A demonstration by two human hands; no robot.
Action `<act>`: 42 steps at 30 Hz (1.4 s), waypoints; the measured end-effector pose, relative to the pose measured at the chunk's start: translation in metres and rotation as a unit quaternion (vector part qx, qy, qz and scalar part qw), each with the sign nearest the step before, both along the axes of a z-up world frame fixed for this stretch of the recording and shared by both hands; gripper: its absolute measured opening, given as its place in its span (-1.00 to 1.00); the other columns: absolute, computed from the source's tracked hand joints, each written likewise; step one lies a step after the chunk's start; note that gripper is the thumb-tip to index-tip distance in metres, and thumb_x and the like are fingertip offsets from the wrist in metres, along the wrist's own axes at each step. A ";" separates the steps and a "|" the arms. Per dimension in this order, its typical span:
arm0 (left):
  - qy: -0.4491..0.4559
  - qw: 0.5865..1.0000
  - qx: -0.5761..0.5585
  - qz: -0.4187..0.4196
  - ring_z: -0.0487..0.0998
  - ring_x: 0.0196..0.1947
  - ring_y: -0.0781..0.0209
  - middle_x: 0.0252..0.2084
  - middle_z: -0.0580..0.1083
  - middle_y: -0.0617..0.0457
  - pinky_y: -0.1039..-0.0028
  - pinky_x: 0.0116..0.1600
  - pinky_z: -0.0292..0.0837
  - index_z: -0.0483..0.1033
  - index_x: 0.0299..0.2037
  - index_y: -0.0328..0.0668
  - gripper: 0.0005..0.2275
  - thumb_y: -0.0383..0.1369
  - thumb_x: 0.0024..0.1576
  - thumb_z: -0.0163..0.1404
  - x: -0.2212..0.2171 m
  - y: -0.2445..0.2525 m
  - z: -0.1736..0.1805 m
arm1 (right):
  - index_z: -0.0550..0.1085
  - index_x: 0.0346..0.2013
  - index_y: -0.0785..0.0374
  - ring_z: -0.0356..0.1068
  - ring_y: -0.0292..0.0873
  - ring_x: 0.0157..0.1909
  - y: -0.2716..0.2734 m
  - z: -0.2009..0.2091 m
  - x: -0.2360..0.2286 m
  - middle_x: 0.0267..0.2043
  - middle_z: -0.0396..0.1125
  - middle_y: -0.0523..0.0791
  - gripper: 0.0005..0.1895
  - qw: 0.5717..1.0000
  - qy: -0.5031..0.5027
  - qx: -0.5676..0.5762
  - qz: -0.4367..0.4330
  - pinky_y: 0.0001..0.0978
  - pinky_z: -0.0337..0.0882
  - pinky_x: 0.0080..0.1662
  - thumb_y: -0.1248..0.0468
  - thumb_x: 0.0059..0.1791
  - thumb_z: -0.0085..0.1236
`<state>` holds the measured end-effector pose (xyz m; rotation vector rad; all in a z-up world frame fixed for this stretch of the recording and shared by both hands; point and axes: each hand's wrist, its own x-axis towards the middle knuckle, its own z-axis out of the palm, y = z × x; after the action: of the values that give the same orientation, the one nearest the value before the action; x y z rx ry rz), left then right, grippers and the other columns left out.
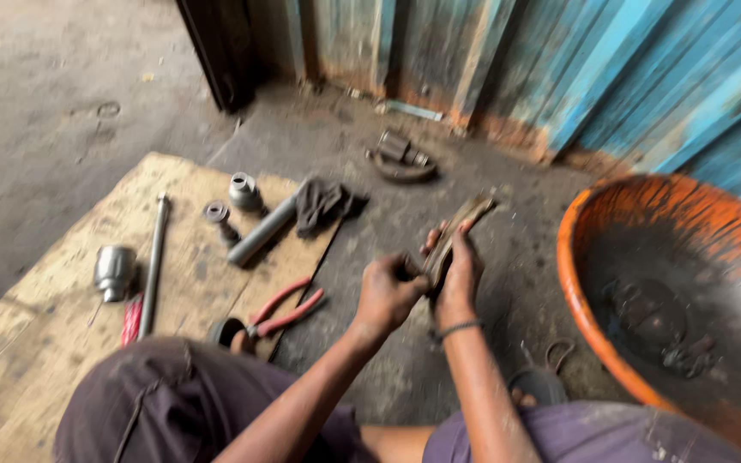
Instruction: The person attaches small metal components including springs and pins to metal brake shoe frames by hand while sitting on the floor of a repair shop near a basin of dark fluid.
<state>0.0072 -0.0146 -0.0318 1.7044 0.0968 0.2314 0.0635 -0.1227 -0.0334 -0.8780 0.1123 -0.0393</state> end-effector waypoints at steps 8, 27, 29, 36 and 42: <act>-0.013 1.000 0.003 0.009 0.56 -0.56 0.31 -0.58 0.53 -0.06 0.44 -0.41 0.52 0.52 -0.50 -0.41 -0.92 -0.51 -0.11 0.11 0.005 0.006 0.011 | 0.43 -0.08 0.36 0.35 -0.20 -0.27 0.008 -0.005 -0.005 -0.29 0.36 -0.07 -0.58 1.000 0.004 0.008 0.003 -0.34 0.43 -0.16 0.00 0.11 0.04; 0.063 0.996 0.026 0.055 0.50 -0.58 0.29 -0.58 0.54 -0.07 0.39 -0.45 0.46 0.54 -0.51 -0.45 -0.88 -0.47 -0.08 0.16 -0.017 -0.003 0.007 | 0.46 -0.13 0.32 0.40 -0.24 -0.30 -0.003 0.012 0.000 -0.31 0.41 -0.11 -0.67 0.991 -0.042 -0.091 -0.085 -0.35 0.47 -0.25 0.07 0.07 0.14; 0.037 0.997 0.039 0.050 0.53 -0.57 0.30 -0.56 0.56 -0.05 0.42 -0.42 0.48 0.56 -0.49 -0.42 -0.89 -0.46 -0.09 0.16 -0.014 -0.001 0.011 | 0.46 -0.12 0.31 0.39 -0.24 -0.29 -0.005 0.014 -0.004 -0.30 0.40 -0.11 -0.68 0.993 -0.060 -0.064 -0.080 -0.35 0.47 -0.24 0.08 0.08 0.16; 0.041 0.996 0.074 0.036 0.53 -0.60 0.25 -0.57 0.55 -0.09 0.37 -0.42 0.45 0.57 -0.45 -0.41 -0.83 -0.39 0.01 0.20 -0.012 -0.004 0.027 | 0.47 -0.19 0.30 0.37 -0.24 -0.32 -0.006 0.012 -0.006 -0.33 0.39 -0.12 -0.67 0.994 -0.060 -0.075 -0.058 -0.33 0.47 -0.26 0.05 0.07 0.18; 0.034 0.991 0.118 0.060 0.52 -0.64 0.27 -0.56 0.50 -0.08 0.38 -0.44 0.46 0.50 -0.37 -0.38 -0.88 -0.43 0.06 0.11 -0.022 0.022 0.018 | 0.46 -0.20 0.29 0.37 -0.27 -0.30 -0.050 -0.009 0.033 -0.30 0.39 -0.12 -0.69 0.990 -0.027 0.010 -0.136 -0.41 0.45 -0.20 0.06 0.11 0.15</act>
<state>-0.0150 0.0077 -0.0142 1.9446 0.2316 0.2826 0.0965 -0.1726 -0.0428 -0.8356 0.1810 -0.3165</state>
